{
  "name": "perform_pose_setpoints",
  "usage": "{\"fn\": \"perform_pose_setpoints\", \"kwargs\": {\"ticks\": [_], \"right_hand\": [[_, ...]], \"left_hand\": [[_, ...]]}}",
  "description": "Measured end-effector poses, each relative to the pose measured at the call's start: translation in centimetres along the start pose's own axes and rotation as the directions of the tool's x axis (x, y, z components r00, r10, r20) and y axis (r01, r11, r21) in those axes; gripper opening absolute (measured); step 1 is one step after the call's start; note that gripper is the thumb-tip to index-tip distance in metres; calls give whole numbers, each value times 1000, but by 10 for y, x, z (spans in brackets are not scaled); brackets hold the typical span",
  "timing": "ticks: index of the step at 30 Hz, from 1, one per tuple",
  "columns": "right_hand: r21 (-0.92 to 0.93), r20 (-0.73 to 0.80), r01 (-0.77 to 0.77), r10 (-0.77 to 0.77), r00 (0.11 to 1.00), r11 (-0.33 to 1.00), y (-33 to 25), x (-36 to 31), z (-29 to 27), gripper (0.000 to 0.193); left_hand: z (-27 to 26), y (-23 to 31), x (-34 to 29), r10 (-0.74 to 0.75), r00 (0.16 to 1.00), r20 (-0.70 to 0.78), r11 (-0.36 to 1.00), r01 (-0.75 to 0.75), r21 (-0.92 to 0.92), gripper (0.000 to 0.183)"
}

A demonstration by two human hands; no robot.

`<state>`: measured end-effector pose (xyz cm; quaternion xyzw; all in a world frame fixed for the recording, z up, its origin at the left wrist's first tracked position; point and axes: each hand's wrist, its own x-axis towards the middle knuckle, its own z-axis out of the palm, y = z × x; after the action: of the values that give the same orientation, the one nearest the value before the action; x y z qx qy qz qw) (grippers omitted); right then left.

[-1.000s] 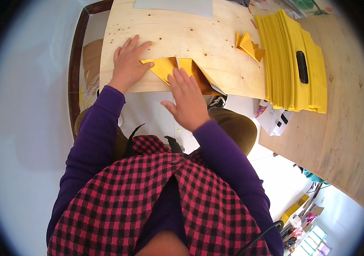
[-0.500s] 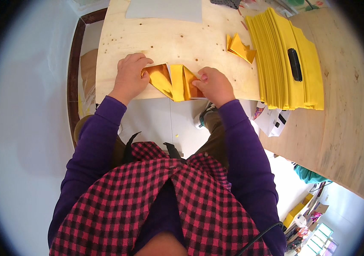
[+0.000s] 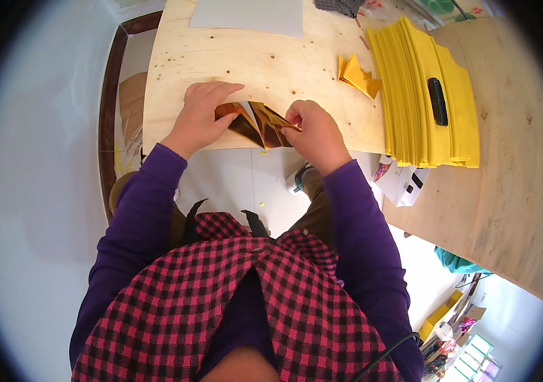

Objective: The person folds a single sheet of gold-colored paper by hand into a small triangular origami shape. They repeatedly crease and adjust the folds on a wooden table, then place the finished piece aside.

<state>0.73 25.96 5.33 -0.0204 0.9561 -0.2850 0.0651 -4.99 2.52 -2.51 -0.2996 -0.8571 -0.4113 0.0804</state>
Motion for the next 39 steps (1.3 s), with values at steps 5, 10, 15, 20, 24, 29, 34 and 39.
{"fn": "perform_pose_setpoints", "kwargs": {"ticks": [5, 10, 15, 20, 24, 29, 34, 39], "right_hand": [[-74, -134, 224, -232, 963, 972, -32, -17, -13, 15], [-493, -184, 431, -575, 797, 756, -31, -14, 3, 18], [-532, -52, 393, -492, 869, 750, -9, -12, 43, 15], [-441, -62, 442, -518, 853, 781, 5, -22, 65, 14], [-342, -56, 464, -510, 858, 817, 9, -24, 68, 14], [-211, -49, 523, -544, 838, 826, 13, -21, 61, 17], [-109, 38, 512, -511, 859, 852, 14, -16, 48, 19], [-40, 106, 494, -488, 866, 868, 12, -9, 38, 17]], "left_hand": [[-12, 5, 2, 207, 967, -148, 978, -204, 38, 33], [-12, 5, 0, 357, 892, -277, 925, -296, 238, 17], [0, -2, -8, 349, 935, -57, 904, -320, 284, 17], [1, -5, -21, 313, 939, 143, 916, -339, 215, 22], [-9, -1, -25, 278, 934, 223, 939, -313, 145, 25], [-19, 3, -28, 246, 929, 278, 964, -265, 31, 31], [-18, 1, -29, 206, 928, 310, 978, -185, -98, 34], [-12, -4, -26, 157, 947, 281, 985, -128, -119, 29]]}}
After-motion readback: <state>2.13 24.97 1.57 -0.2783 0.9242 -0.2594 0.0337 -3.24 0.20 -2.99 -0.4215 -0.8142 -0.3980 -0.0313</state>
